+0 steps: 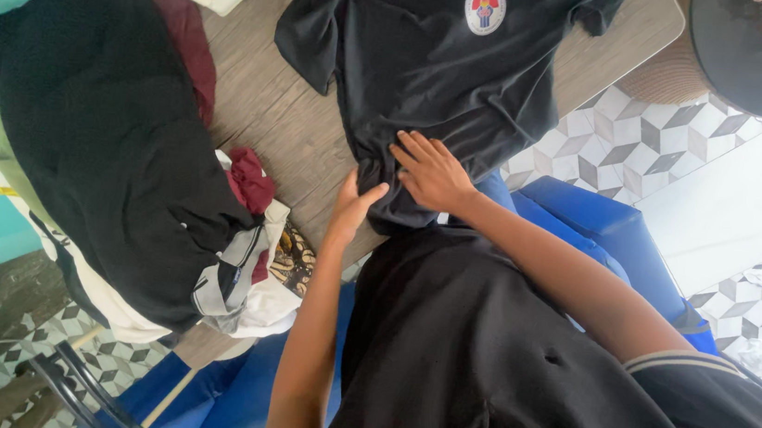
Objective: The person folds a black garment on a wooden surface, places it into an overhead cabinet, and then spreads out another black shirt to smooth it with their hands.
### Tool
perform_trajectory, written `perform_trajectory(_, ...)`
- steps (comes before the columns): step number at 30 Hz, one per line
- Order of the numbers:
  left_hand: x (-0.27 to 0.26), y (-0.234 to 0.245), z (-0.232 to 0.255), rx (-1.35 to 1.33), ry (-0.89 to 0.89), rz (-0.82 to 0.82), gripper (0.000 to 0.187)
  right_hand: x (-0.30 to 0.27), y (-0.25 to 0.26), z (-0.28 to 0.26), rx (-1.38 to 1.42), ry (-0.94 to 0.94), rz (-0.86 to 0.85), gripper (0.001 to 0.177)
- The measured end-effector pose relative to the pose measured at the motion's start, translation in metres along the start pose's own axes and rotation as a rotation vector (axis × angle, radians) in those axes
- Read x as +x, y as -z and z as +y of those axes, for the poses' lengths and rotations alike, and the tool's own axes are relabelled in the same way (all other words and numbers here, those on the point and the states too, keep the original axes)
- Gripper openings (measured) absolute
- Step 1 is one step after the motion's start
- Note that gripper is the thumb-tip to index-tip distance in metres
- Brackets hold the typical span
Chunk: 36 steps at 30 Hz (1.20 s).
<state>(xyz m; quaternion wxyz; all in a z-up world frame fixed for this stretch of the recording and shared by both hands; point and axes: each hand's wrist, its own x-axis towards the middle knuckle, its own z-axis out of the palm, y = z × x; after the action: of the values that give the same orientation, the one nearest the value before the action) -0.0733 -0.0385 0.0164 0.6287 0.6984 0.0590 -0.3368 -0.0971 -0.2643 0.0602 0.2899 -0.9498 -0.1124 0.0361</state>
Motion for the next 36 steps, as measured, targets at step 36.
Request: perform_trajectory(36, -0.037, -0.037, 0.053, 1.250, -0.449, 0.137, 0.074, 0.106, -0.025, 0.044, -0.107, 0.007, -0.108, 0.058)
